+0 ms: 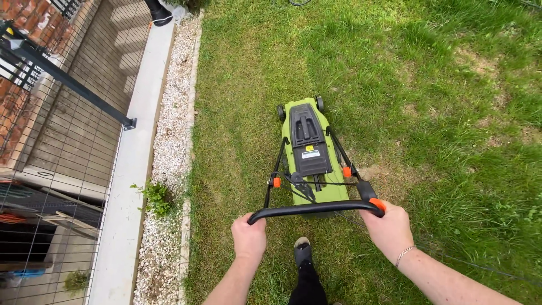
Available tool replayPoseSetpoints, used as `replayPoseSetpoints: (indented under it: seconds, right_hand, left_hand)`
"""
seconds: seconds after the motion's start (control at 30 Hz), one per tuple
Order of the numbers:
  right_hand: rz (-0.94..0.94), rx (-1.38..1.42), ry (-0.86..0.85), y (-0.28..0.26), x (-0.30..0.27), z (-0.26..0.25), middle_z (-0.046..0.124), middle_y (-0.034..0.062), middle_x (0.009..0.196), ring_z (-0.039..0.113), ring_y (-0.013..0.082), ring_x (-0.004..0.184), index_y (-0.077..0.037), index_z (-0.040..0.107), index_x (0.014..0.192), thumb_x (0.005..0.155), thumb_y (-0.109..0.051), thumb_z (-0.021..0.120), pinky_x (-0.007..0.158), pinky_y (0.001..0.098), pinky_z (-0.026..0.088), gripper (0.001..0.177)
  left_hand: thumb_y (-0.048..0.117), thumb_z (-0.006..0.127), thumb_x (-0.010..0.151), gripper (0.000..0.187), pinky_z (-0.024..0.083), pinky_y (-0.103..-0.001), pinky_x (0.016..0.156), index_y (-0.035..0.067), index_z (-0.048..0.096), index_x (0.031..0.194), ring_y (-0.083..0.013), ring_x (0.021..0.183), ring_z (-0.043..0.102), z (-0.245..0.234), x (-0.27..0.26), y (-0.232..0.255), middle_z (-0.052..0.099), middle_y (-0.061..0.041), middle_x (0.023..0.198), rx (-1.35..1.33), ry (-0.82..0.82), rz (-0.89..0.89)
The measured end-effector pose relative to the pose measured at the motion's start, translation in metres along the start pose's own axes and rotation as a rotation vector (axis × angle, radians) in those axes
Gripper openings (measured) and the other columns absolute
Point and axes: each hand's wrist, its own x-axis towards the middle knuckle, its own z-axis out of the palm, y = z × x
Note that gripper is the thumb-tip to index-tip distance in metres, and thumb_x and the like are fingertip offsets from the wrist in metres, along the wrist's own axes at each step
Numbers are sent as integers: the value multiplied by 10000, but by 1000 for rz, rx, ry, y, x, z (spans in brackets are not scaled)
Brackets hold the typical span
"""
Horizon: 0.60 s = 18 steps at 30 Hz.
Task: The person pushes a lawnmower across a patch of grass in a backyard, following the edge of a gravel path.
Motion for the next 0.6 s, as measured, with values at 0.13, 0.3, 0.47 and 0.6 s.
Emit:
replayPoseSetpoints:
  seconds: [0.13, 0.3, 0.47, 0.6]
  right_hand:
    - [46, 15, -6, -28, 21, 11, 498, 63, 569, 394, 175, 477, -81, 723, 856, 908, -198, 717, 429, 345, 319, 128]
    - [68, 42, -39, -86, 49, 38, 506, 61, 575, 413, 169, 478, -68, 751, 916, 941, -165, 676, 423, 332, 312, 125]
    - [49, 31, -16, -115, 111, 65, 484, 61, 567, 406, 169, 469, -68, 673, 820, 934, -178, 677, 407, 337, 324, 158]
    - [39, -5, 44, -147, 177, 67, 500, 63, 600, 391, 178, 503, -80, 711, 851, 918, -172, 694, 445, 338, 309, 115]
  left_hand:
    - [54, 643, 901, 240, 277, -340, 427, 100, 579, 673, -148, 482, 371, 7, 35, 16, 488, -26, 565, -6, 17, 14]
    - [118, 691, 933, 232, 286, -331, 449, 80, 650, 708, -149, 504, 375, 4, 90, 68, 526, -33, 581, 21, 43, 29]
    - [51, 622, 914, 256, 280, -333, 463, 116, 582, 670, -147, 512, 356, 19, 157, 101, 481, -20, 581, 62, 26, -8]
    - [88, 657, 948, 304, 263, -328, 462, 121, 545, 667, -140, 504, 328, 52, 208, 128, 467, -17, 572, -9, -52, -23]
